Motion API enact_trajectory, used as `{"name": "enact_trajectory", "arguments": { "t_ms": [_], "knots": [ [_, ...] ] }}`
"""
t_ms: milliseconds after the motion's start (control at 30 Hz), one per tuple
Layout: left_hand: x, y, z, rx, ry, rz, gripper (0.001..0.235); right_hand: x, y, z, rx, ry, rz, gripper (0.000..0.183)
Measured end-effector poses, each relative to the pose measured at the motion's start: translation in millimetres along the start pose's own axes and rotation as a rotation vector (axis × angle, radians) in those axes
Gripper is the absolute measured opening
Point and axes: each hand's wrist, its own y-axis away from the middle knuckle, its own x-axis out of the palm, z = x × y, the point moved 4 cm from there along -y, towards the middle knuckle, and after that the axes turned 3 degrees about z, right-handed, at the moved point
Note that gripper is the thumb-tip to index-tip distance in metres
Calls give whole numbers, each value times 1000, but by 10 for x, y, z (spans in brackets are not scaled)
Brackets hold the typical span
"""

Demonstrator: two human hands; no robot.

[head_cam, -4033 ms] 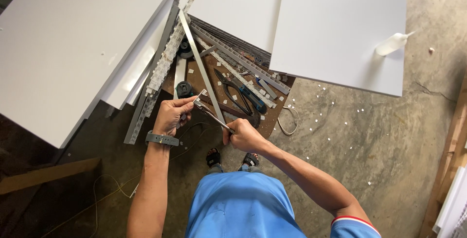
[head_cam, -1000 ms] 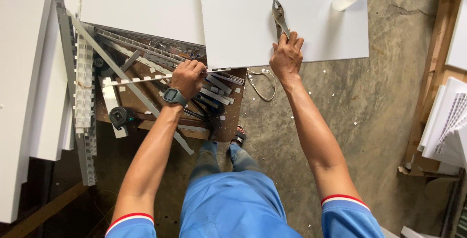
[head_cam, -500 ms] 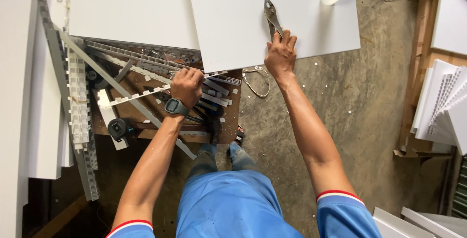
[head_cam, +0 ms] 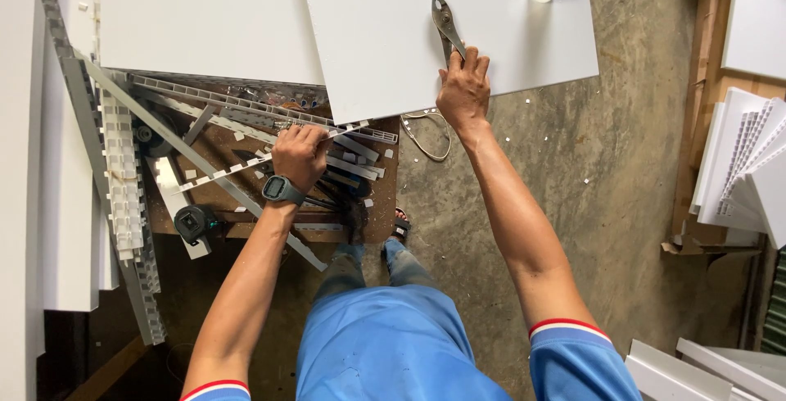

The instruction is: The person holds a large white foam board on the workbench, applies glue from a squeeze bottle along its edge, and positions a slotted plastic trim strip along the glued edge. They use pliers to grip and press the trim into place and adjust the strip along the board.

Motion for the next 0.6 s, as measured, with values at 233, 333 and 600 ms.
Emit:
{"name": "enact_trajectory", "arguments": {
  "t_ms": [233, 333, 600],
  "knots": [
    [152, -14, 134, -46, 70, -8, 8, -4, -11, 4, -25, 16, -27, 46],
    [84, -85, 96, -28, 52, 34, 11, 6, -16, -4, -15, -1, -17, 45],
    [-24, -217, 16, 51, 10, -17, 14, -35, -17, 1, -15, 2, -26, 45]
  ]
}}
